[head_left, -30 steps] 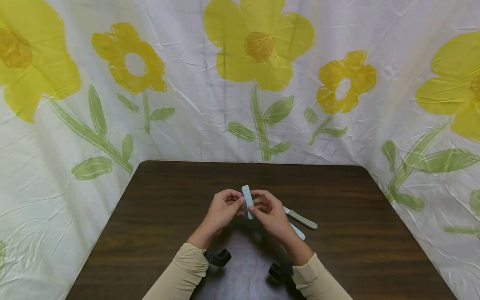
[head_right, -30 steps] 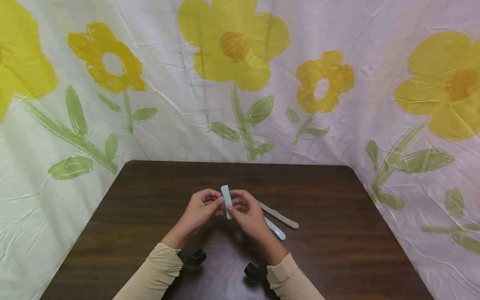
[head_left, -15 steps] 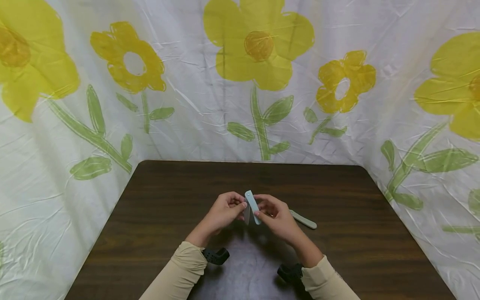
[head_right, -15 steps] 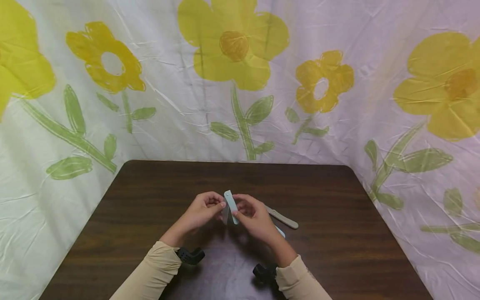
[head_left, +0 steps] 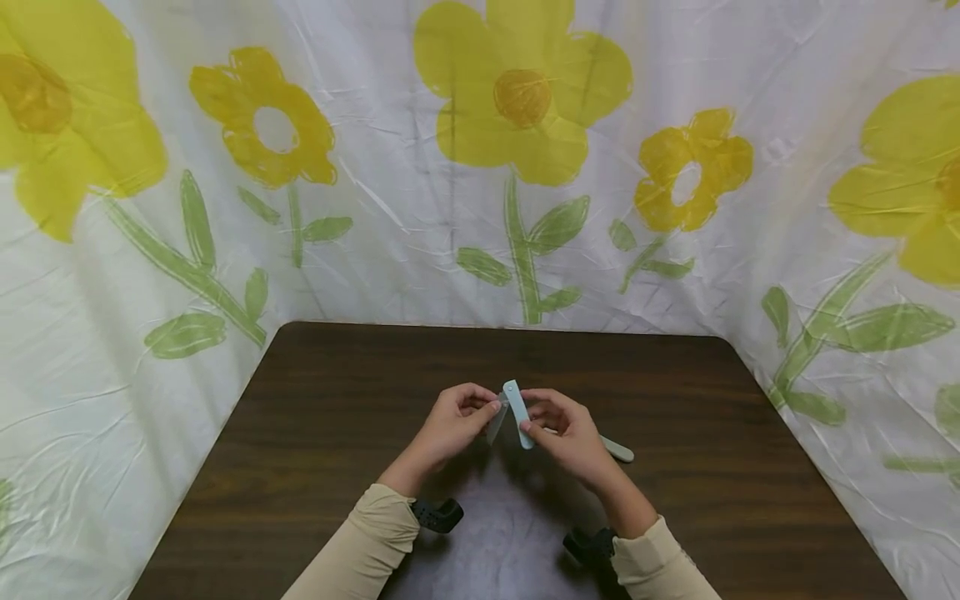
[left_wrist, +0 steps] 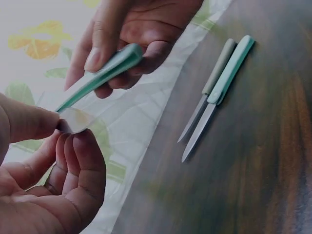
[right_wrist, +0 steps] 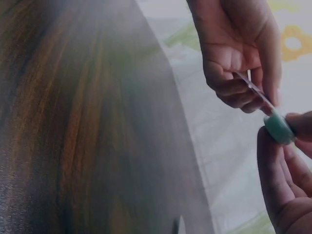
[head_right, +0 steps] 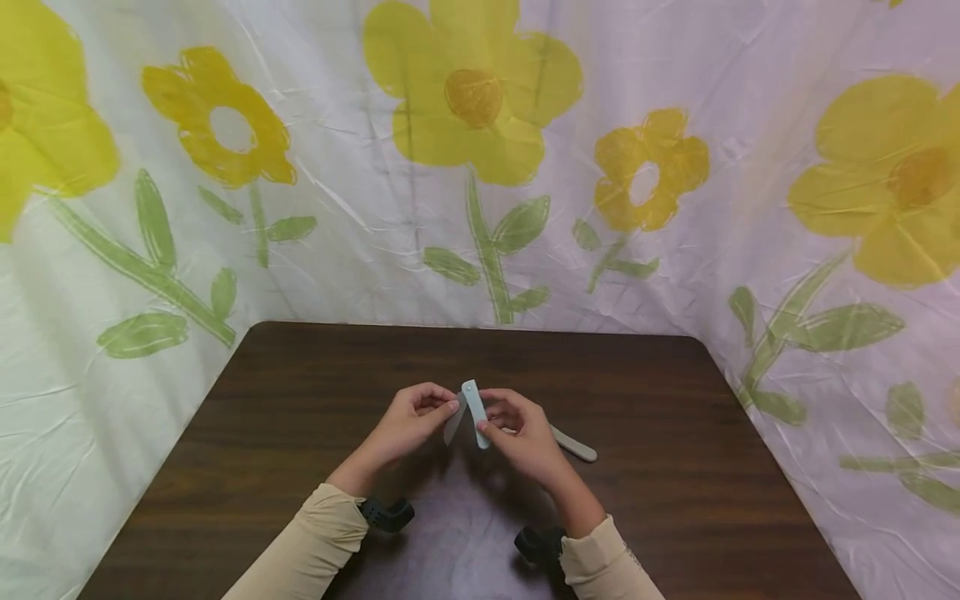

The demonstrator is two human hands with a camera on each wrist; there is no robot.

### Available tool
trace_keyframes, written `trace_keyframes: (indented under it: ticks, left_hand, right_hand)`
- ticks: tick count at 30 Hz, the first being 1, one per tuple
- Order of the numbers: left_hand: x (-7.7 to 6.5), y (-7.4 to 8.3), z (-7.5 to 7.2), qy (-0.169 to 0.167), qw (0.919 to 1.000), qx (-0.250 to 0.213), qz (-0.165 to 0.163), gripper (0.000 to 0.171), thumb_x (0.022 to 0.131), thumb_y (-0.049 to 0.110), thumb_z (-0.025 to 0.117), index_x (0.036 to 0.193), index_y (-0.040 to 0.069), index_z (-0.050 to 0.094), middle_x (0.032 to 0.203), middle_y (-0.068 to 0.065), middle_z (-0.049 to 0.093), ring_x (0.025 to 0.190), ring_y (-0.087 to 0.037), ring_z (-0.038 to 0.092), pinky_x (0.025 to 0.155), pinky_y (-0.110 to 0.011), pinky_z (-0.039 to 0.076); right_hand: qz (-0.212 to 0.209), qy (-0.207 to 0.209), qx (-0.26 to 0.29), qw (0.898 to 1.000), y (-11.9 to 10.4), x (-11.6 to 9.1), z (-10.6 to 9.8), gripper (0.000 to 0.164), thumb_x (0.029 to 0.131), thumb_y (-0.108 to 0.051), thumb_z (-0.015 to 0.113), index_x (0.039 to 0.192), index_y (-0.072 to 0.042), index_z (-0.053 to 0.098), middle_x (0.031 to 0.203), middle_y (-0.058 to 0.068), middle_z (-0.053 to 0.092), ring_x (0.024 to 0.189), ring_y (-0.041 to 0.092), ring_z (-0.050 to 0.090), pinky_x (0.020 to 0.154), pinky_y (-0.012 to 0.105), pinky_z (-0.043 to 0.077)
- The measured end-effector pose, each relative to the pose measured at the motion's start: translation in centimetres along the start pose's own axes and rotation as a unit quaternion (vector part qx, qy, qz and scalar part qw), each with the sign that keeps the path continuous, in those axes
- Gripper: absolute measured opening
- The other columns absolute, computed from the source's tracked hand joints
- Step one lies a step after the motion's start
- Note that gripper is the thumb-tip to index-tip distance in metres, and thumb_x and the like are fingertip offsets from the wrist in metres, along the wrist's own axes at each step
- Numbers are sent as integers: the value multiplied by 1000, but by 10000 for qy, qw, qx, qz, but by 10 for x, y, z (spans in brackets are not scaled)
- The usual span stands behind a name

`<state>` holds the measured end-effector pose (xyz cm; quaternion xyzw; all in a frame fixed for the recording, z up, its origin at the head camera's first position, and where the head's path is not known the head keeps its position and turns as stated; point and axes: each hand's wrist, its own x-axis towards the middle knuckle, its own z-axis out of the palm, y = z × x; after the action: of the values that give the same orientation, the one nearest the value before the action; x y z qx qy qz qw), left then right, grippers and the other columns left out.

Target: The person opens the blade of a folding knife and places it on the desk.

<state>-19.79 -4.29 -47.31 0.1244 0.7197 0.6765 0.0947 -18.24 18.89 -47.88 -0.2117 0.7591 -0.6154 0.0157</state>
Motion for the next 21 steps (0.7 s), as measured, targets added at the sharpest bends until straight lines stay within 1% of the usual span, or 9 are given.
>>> trace_keyframes:
  ticks: [2,5,8,13,17,21]
  left_hand:
    - [-1,-1,2,103,9999,-30,-3,20,103,10,68,116,-6,69,101,-14,70,79,-12,64,74,-34,60]
    - [-3,-2,5,135,9999,-55,52,20,102,9,69,116,-6,69,102,-16,70,79,-13,65,73,-35,60]
    - [-4,0,6,150,9998,-80,127,21,101,7,70,116,-7,69,103,-19,70,80,-15,66,72,-35,59]
    - [-5,3,6,180,9997,-30,188,21,98,6,73,115,-7,72,105,-21,73,83,-14,69,70,-27,57]
    - [-6,3,3,34,9997,11,221,21,97,4,75,115,-7,72,106,-22,74,86,-14,71,71,-23,56]
    - [-7,4,1,-179,9995,115,254,19,98,3,73,114,-8,71,107,-23,73,87,-16,71,71,-24,56]
  right_hand:
    - [-7,129,47,9999,0,-1,1,41,98,0,74,138,1,63,107,30,73,87,13,74,74,27,61]
    - [57,300,50,9995,-1,-2,2,41,98,0,74,137,-1,64,108,29,74,87,12,74,74,26,60]
    - [111,377,-8,9992,-1,-2,2,41,98,-1,74,137,-2,64,108,27,74,87,12,74,74,26,60]
    - [102,425,-105,9990,-2,-2,1,41,98,-1,74,137,-2,64,107,26,74,88,12,73,75,27,60]
    - [78,363,-107,9993,-2,-4,1,41,98,-1,74,137,-1,64,107,26,74,87,12,73,74,27,60]
    - [22,144,-73,9999,-2,-5,0,41,98,0,73,138,0,63,108,27,74,87,12,73,74,28,61]
